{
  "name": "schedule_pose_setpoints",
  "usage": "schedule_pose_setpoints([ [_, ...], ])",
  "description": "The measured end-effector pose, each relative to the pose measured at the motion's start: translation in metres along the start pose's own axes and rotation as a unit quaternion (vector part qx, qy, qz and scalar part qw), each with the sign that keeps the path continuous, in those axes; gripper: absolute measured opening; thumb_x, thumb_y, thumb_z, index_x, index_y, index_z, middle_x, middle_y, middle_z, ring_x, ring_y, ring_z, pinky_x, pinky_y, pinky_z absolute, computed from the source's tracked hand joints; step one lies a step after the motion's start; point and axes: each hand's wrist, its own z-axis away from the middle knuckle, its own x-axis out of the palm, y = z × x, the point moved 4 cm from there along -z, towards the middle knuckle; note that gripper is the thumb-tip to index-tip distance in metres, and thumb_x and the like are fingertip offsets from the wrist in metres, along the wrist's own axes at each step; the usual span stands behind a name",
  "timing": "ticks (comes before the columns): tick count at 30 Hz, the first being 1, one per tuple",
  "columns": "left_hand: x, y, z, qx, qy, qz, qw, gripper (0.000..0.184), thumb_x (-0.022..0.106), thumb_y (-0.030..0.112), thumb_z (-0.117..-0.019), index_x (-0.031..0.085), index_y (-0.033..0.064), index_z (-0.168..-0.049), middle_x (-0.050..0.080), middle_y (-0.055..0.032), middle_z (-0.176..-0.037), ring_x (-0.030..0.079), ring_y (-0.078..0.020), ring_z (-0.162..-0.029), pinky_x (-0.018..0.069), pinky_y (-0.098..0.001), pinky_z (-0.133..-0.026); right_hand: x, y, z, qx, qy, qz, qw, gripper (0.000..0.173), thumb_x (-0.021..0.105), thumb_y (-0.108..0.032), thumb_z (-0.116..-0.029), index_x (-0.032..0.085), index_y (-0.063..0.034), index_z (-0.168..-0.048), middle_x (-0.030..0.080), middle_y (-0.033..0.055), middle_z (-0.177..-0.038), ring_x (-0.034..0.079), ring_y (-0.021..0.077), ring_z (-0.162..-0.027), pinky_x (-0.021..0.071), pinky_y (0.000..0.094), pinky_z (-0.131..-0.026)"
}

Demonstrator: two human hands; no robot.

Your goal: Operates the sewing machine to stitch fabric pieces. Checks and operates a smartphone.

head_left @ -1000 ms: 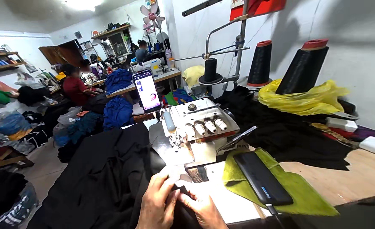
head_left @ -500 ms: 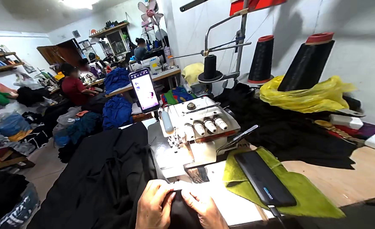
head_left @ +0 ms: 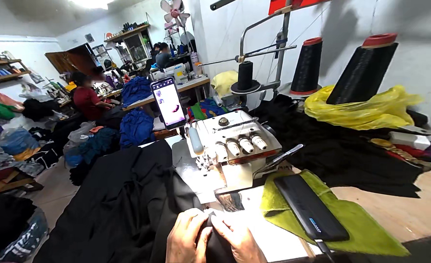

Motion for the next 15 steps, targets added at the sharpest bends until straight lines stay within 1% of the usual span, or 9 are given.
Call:
schedule_pose_setpoints([
  [2,0.0018,0.0000,0.0005,-0.004,0.000,0.003,1.000,0.016,0.072,0.018,-0.0933,0.079,0.0103,-0.105,0.074,-0.0050,-0.107,0.069,-0.0139,-0.107,0.0565,-0.0266,-0.095,-0.0006,-0.0010,0.0007,-0.016,-0.012,-0.006,1.000,0.019,0.060,-0.008,-0.0982,0.077,-0.0064,-0.091,0.074,-0.0022,-0.087,0.068,0.0008,-0.087,0.0567,0.0218,-0.084],
  [3,0.0015,-0.0002,0.0002,-0.003,0.006,0.004,1.000,0.014,0.073,0.017,-0.0922,0.079,0.0100,-0.102,0.075,-0.0047,-0.105,0.069,-0.0135,-0.105,0.0566,-0.0261,-0.093,-0.0004,-0.0014,0.0011,-0.017,-0.012,-0.005,1.000,0.019,0.060,-0.007,-0.0979,0.077,-0.0064,-0.092,0.074,-0.0024,-0.088,0.068,0.0002,-0.088,0.0563,0.0214,-0.084],
  [6,-0.0015,-0.0005,-0.0018,-0.006,0.016,0.020,1.000,0.008,0.076,0.014,-0.0873,0.078,0.0082,-0.093,0.074,-0.0045,-0.099,0.070,-0.0126,-0.100,0.0572,-0.0254,-0.091,-0.0001,0.0006,0.0019,-0.001,-0.002,0.004,1.000,0.017,0.062,-0.009,-0.0966,0.076,-0.0072,-0.088,0.073,-0.0037,-0.084,0.067,-0.0002,-0.084,0.0557,0.0217,-0.081],
  [8,-0.0034,0.0000,-0.0027,-0.011,0.019,0.032,0.999,0.006,0.078,0.012,-0.0843,0.076,0.0079,-0.088,0.074,-0.0043,-0.096,0.070,-0.0116,-0.098,0.0571,-0.0240,-0.089,-0.0001,0.0013,0.0026,0.009,0.004,0.006,1.000,0.016,0.063,-0.009,-0.0955,0.077,-0.0064,-0.089,0.074,-0.0032,-0.085,0.068,-0.0004,-0.086,0.0558,0.0215,-0.083],
  [10,-0.0040,0.0001,-0.0025,-0.012,0.019,0.041,0.999,0.006,0.079,0.011,-0.0833,0.075,0.0079,-0.086,0.073,-0.0040,-0.095,0.069,-0.0109,-0.097,0.0569,-0.0231,-0.089,-0.0004,0.0013,0.0033,0.010,0.011,0.003,1.000,0.015,0.063,-0.007,-0.0943,0.077,-0.0054,-0.090,0.075,-0.0026,-0.087,0.069,-0.0005,-0.088,0.0565,0.0208,-0.085],
  [13,-0.0055,0.0013,-0.0017,-0.014,0.009,0.044,0.999,0.008,0.080,0.010,-0.0823,0.073,0.0083,-0.084,0.072,-0.0038,-0.094,0.068,-0.0114,-0.098,0.0564,-0.0235,-0.088,-0.0009,0.0000,0.0052,0.020,0.035,-0.001,0.999,0.014,0.065,-0.008,-0.0924,0.076,-0.0076,-0.084,0.073,-0.0058,-0.080,0.068,-0.0032,-0.081,0.0562,0.0192,-0.080],
  [15,-0.0080,0.0015,-0.0018,-0.008,0.004,0.046,0.999,0.009,0.080,0.010,-0.0822,0.072,0.0084,-0.083,0.073,-0.0039,-0.094,0.069,-0.0129,-0.100,0.0561,-0.0253,-0.090,-0.0014,-0.0005,0.0057,0.024,0.052,-0.010,0.998,0.014,0.064,-0.006,-0.0913,0.074,-0.0080,-0.081,0.072,-0.0059,-0.076,0.067,-0.0024,-0.076,0.0566,0.0199,-0.076],
])
